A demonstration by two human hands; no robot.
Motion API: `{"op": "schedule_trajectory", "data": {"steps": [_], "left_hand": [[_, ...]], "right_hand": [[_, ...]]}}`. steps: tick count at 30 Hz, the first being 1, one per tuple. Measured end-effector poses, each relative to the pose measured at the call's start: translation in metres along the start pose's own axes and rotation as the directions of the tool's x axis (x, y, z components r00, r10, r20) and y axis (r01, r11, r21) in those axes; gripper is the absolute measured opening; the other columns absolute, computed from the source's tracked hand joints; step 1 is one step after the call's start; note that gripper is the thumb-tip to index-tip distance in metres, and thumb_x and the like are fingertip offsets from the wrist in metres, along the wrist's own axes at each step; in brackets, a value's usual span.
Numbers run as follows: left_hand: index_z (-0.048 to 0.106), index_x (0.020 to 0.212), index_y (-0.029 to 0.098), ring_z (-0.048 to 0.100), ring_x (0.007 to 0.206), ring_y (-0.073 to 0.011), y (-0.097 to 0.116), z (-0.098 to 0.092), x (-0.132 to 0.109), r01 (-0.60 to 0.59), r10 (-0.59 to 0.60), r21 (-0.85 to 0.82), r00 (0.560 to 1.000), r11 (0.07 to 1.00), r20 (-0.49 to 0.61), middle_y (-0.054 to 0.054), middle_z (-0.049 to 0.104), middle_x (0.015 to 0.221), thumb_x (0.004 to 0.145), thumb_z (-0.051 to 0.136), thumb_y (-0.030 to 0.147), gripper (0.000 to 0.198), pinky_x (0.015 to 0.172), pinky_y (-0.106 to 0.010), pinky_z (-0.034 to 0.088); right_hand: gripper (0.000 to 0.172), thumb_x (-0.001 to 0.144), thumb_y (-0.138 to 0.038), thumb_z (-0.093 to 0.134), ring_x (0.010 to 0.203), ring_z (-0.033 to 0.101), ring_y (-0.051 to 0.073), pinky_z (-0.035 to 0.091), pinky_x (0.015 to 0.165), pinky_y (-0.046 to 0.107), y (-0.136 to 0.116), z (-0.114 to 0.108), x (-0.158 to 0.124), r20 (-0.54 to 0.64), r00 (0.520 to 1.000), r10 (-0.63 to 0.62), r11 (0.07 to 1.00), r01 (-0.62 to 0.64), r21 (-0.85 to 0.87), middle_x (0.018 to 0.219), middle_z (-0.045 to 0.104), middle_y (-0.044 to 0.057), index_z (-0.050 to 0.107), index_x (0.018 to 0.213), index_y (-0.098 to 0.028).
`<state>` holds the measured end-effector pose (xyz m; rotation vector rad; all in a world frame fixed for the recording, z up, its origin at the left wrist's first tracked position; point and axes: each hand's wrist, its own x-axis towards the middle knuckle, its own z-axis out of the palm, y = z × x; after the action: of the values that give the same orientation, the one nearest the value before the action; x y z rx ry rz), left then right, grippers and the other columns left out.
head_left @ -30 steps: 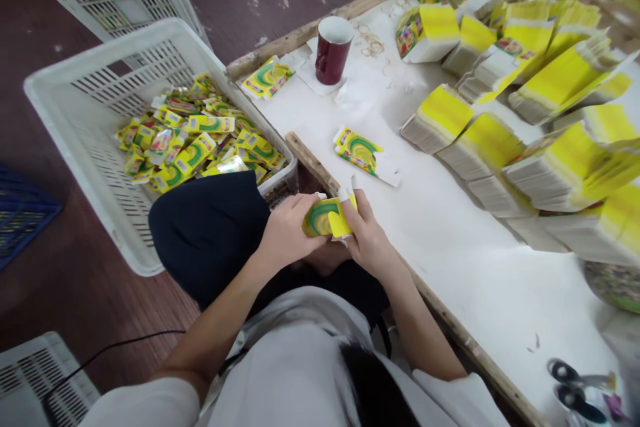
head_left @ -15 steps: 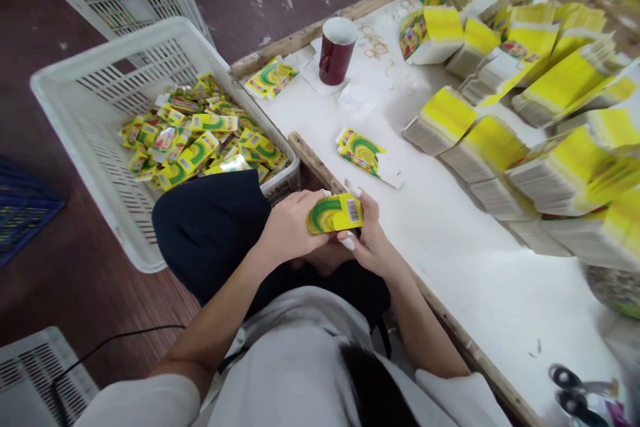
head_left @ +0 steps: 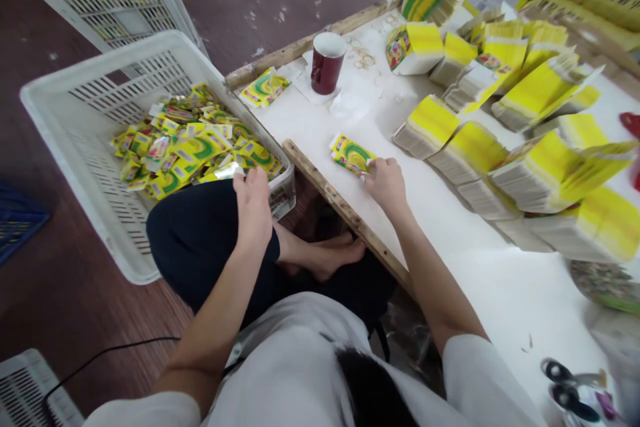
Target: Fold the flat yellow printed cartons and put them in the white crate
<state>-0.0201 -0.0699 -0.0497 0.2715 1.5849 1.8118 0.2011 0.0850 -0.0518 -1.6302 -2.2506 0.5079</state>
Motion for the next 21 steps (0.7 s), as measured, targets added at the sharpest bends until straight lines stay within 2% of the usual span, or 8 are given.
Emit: {"op": "schedule_trajectory", "data": {"steps": [4,7,10,13,15,17,19,21], "left_hand": [[0.044,0.129,0.025,0.061,0.126,-0.0232,-0.015,0.000,-0.015,0.015,-0.020,0.047,0.992,0.999,0.123,-0.014,0.059,0.137,0.077,0.076,0.050,0.066,0.100,-0.037,0.053],[0.049,0.120,0.023,0.067,0.111,-0.0198,-0.023,0.004,-0.020,-0.022,0.007,0.069,0.976,0.997,0.217,-0.012,0.067,0.124,0.077,0.076,0.053,0.059,0.090,-0.033,0.056],[0.049,0.118,0.024,0.068,0.110,-0.0214,-0.025,0.012,-0.026,-0.056,0.035,0.050,0.932,0.997,0.362,-0.012,0.067,0.123,0.074,0.074,0.062,0.063,0.090,-0.036,0.057],[0.048,0.125,0.026,0.065,0.116,-0.0264,-0.023,0.020,-0.039,-0.099,0.089,0.002,0.903,0.995,0.420,-0.014,0.062,0.132,0.065,0.068,0.080,0.083,0.089,-0.040,0.057],[0.051,0.126,0.025,0.067,0.111,-0.0278,-0.018,0.025,-0.050,-0.108,0.099,0.000,0.903,0.994,0.419,-0.013,0.064,0.126,0.066,0.056,0.088,0.087,0.085,-0.042,0.059],[0.056,0.119,0.024,0.068,0.102,-0.0272,-0.012,0.030,-0.058,-0.115,0.106,0.001,0.917,0.993,0.384,-0.011,0.067,0.112,0.077,0.037,0.089,0.079,0.079,-0.043,0.059],[0.057,0.110,0.025,0.068,0.094,-0.0250,-0.006,0.032,-0.063,-0.150,0.151,-0.024,0.946,0.988,0.288,-0.009,0.066,0.098,0.087,0.020,0.081,0.071,0.076,-0.042,0.060],[0.055,0.104,0.025,0.067,0.088,-0.0226,-0.002,0.033,-0.063,-0.194,0.193,-0.014,0.963,0.981,0.186,-0.007,0.063,0.090,0.092,0.008,0.075,0.069,0.076,-0.041,0.060]], "right_hand": [[0.027,0.078,-0.022,0.070,0.107,0.056,0.035,0.046,0.097,0.052,0.002,0.015,0.003,-0.003,1.000,0.001,0.997,-0.001,-0.083,0.113,0.061,0.022,0.056,0.100,-0.015],[0.030,0.077,-0.023,0.066,0.099,0.059,0.032,0.048,0.091,0.050,-0.002,0.009,-0.002,-0.020,1.000,0.021,1.000,-0.021,-0.023,0.106,0.063,0.017,0.049,0.102,-0.019],[0.033,0.075,-0.025,0.065,0.078,0.060,0.025,0.050,0.075,0.042,-0.015,-0.007,-0.015,-0.025,0.998,0.053,0.987,-0.049,0.155,0.089,0.063,0.006,0.044,0.100,-0.023],[0.031,0.075,-0.028,0.068,0.065,0.055,0.019,0.048,0.064,0.034,-0.041,-0.019,-0.046,0.044,0.997,-0.060,0.905,0.035,0.423,0.076,0.059,-0.002,0.044,0.093,-0.026],[0.024,0.075,-0.023,0.067,0.064,0.053,0.016,0.045,0.062,0.031,-0.061,-0.021,-0.073,0.160,0.962,-0.219,0.830,0.098,0.549,0.072,0.056,-0.004,0.047,0.089,-0.026],[0.022,0.079,-0.025,0.069,0.065,0.052,0.015,0.045,0.061,0.029,-0.079,-0.017,-0.098,0.278,0.902,-0.330,0.723,0.052,0.689,0.074,0.055,-0.004,0.048,0.086,-0.025],[0.026,0.080,-0.029,0.074,0.071,0.055,0.015,0.048,0.066,0.029,-0.091,-0.011,-0.116,0.288,0.889,-0.356,0.577,-0.034,0.816,0.081,0.057,-0.003,0.050,0.090,-0.025],[0.034,0.077,-0.031,0.080,0.076,0.056,0.015,0.050,0.071,0.029,-0.096,-0.005,-0.125,0.280,0.902,-0.330,0.482,-0.094,0.871,0.087,0.059,-0.002,0.051,0.094,-0.025]]}}
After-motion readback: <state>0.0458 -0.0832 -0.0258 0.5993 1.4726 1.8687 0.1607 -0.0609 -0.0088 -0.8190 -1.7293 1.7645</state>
